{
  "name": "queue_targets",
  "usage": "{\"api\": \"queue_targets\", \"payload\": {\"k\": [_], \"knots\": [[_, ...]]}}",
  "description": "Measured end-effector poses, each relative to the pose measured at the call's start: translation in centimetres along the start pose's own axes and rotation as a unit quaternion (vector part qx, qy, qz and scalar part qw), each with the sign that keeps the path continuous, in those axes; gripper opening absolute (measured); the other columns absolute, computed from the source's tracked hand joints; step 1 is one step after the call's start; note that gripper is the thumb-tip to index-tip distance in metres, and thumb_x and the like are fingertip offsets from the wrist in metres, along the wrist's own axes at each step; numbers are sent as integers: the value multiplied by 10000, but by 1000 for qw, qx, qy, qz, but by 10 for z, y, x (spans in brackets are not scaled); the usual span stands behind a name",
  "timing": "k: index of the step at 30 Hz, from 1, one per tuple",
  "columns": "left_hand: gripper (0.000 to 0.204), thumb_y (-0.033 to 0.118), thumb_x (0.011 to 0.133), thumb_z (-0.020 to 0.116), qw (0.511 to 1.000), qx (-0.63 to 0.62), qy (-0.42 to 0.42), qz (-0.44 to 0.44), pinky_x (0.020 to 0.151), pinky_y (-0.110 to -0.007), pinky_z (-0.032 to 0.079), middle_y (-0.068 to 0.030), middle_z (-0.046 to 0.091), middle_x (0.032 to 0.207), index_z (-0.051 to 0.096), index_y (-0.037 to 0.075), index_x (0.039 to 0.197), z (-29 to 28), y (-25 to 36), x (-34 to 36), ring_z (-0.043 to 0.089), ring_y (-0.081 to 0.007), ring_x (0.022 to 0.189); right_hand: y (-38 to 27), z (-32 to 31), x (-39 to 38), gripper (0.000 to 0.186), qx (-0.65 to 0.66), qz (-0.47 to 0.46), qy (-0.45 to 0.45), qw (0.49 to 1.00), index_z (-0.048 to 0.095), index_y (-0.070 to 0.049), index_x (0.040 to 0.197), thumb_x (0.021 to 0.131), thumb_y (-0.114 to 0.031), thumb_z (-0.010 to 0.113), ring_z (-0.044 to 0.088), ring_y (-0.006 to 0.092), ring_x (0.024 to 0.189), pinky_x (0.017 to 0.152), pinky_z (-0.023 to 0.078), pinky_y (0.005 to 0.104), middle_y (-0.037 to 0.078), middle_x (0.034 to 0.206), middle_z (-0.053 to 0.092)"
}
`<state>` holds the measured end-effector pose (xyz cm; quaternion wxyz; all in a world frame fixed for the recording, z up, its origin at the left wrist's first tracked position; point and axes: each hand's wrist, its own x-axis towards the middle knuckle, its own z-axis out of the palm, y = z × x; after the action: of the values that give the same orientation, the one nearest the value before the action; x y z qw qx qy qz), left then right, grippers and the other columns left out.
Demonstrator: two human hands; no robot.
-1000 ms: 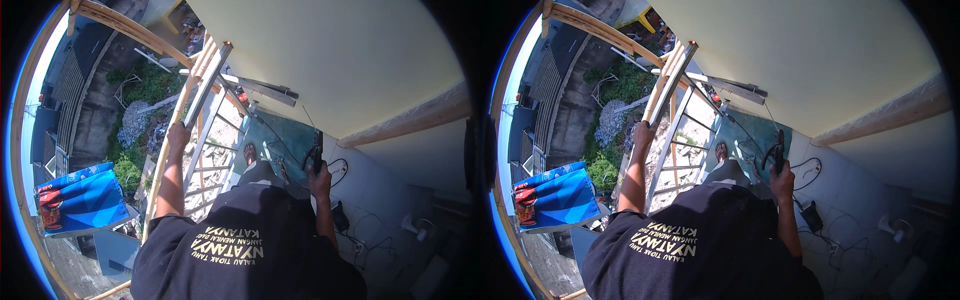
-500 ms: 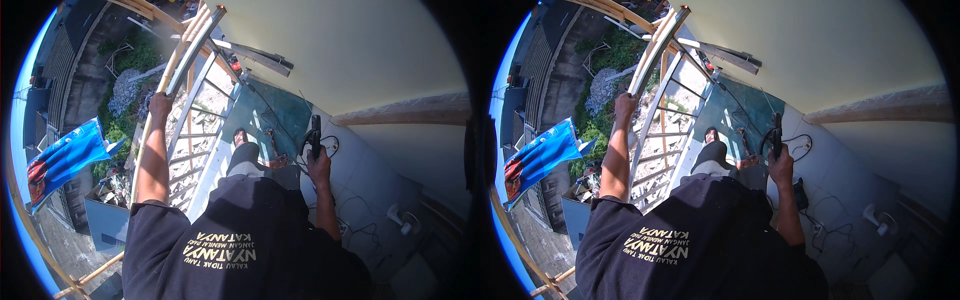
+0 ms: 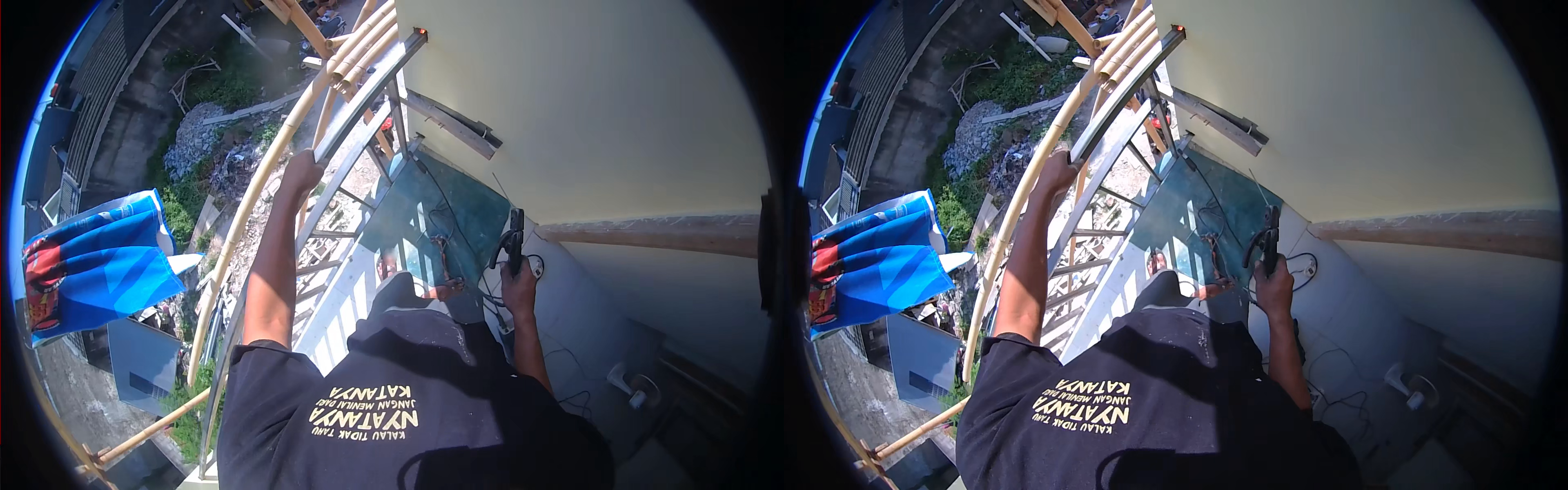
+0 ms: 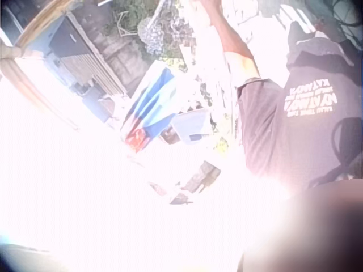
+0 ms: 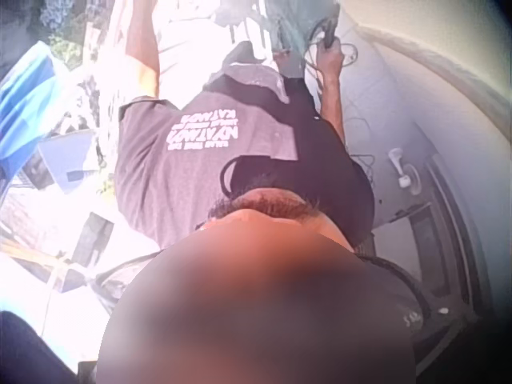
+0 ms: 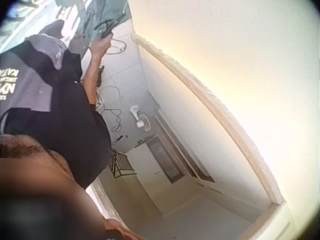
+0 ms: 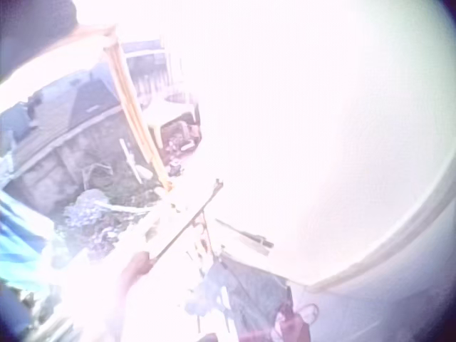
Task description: Welding and hammering a metal railing on a balcony.
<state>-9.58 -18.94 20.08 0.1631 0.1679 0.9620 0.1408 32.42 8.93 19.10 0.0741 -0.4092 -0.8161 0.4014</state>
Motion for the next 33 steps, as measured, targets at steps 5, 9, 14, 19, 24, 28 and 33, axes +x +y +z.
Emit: {"api": "queue_targets", "payload": {"k": [5, 9, 14, 19, 24, 28, 33], "knots": [[619, 476, 699, 806, 997, -39, -55, -23, 838, -426, 516, -232, 679, 999, 641, -27, 1019, -3, 13, 22, 668, -349, 965, -39, 21, -6, 248, -8, -7, 20, 1000, 548, -5, 1014, 869, -173, 660, 674, 361, 725, 647, 495, 431, 181, 749, 651], [549, 400, 736, 754, 996, -31, -40, -69, 879, -421, 523, -249, 664, 1080, 655, -19, 1078, -5, 19, 21, 655, -358, 1026, -63, 40, -14, 247, -18, 20, 40, 999, 549, -6, 1015, 871, -174, 659, 675, 354, 719, 645, 493, 430, 178, 743, 649], [416, 254, 735, 661, 996, -50, -63, -41, 894, -427, 513, -269, 660, 1060, 667, -43, 1026, -12, 16, 26, 650, -369, 1031, -78, 64, -15, 245, -12, 17, 62, 998, 551, -8, 1011, 875, -181, 658, 672, 360, 718, 643, 492, 432, 178, 741, 649], [428, 270, 734, 676, 996, -19, -89, -10, 904, -432, 508, -272, 650, 1090, 671, -50, 1019, -13, 12, 34, 640, -381, 1047, -91, 76, -19, 245, -3, 53, 53, 997, 553, -8, 1004, 874, -187, 660, 673, 364, 728, 644, 494, 428, 182, 751, 653], [431, 272, 739, 676, 995, -39, -92, -18, 897, -438, 511, -266, 657, 1077, 674, -42, 1035, -10, 6, 31, 641, -376, 1047, -105, 75, -30, 277, -8, 64, 38, 997, 559, 3, 1046, 872, -189, 656, 674, 383, 771, 671, 499, 434, 213, 809, 665], [435, 271, 739, 677, 995, -40, -94, -11, 897, -442, 511, -257, 662, 1074, 670, -27, 1056, -6, 3, 32, 641, -378, 1043, -112, 74, -34, 302, -17, 85, 39, 995, 561, 8, 1066, 873, -208, 647, 673, 399, 825, 707, 503, 438, 232, 858, 674], [518, 400, 754, 744, 997, -44, -69, 11, 828, -433, 533, -275, 672, 1009, 687, -48, 1009, -1, -5, 34, 678, -358, 962, -117, 79, -39, 313, -15, 78, 37, 996, 565, 6, 1080, 874, -217, 639, 667, 407, 852, 735, 506, 445, 238, 878, 673]]}}
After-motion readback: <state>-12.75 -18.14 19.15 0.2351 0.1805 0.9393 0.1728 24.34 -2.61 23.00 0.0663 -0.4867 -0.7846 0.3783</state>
